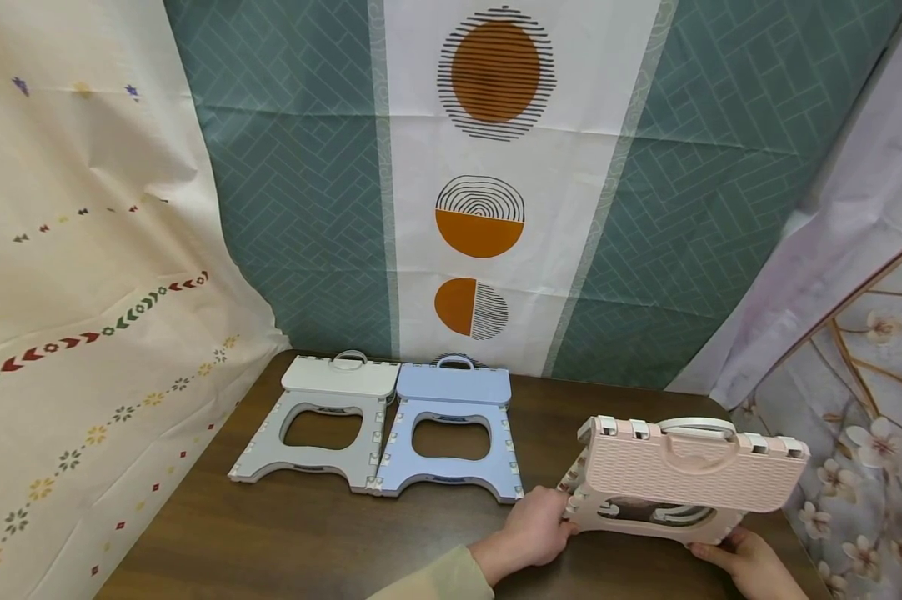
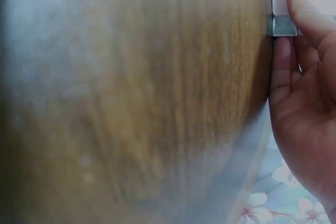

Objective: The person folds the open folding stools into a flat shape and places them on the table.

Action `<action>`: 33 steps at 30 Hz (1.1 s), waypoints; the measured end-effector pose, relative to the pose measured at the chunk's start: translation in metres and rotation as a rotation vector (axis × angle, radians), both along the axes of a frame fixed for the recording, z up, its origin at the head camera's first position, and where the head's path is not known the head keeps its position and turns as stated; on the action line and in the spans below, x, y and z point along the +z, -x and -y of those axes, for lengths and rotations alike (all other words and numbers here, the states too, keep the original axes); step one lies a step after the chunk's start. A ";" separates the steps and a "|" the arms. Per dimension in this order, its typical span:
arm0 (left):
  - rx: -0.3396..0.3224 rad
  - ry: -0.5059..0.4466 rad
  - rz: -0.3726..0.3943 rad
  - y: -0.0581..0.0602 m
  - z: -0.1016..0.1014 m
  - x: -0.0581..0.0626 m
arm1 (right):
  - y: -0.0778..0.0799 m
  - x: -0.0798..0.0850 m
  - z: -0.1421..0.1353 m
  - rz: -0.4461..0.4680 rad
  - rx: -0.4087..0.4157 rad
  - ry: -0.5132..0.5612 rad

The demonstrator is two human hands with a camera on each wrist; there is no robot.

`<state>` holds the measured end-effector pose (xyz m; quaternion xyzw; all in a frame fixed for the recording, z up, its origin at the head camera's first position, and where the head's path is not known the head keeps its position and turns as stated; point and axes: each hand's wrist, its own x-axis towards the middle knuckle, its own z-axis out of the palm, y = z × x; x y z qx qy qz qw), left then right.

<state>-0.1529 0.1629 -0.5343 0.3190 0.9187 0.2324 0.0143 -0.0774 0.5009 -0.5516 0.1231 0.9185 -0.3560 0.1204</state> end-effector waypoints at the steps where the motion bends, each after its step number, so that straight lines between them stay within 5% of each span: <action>1: -0.002 -0.001 -0.002 0.000 0.000 0.000 | 0.000 0.000 0.000 -0.002 0.002 0.002; 10: -0.037 -0.101 0.007 0.006 0.008 -0.006 | -0.001 0.001 0.002 -0.024 -0.004 -0.079; 17: -0.026 -0.157 -0.021 0.009 0.016 -0.007 | -0.002 -0.002 -0.002 0.012 -0.098 0.041; 24: 0.042 -0.233 0.027 0.006 0.022 -0.002 | -0.005 -0.006 -0.005 -0.051 -0.103 0.211; 33: 0.128 -0.254 0.054 0.004 0.023 0.004 | -0.004 -0.005 -0.007 0.010 -0.127 0.124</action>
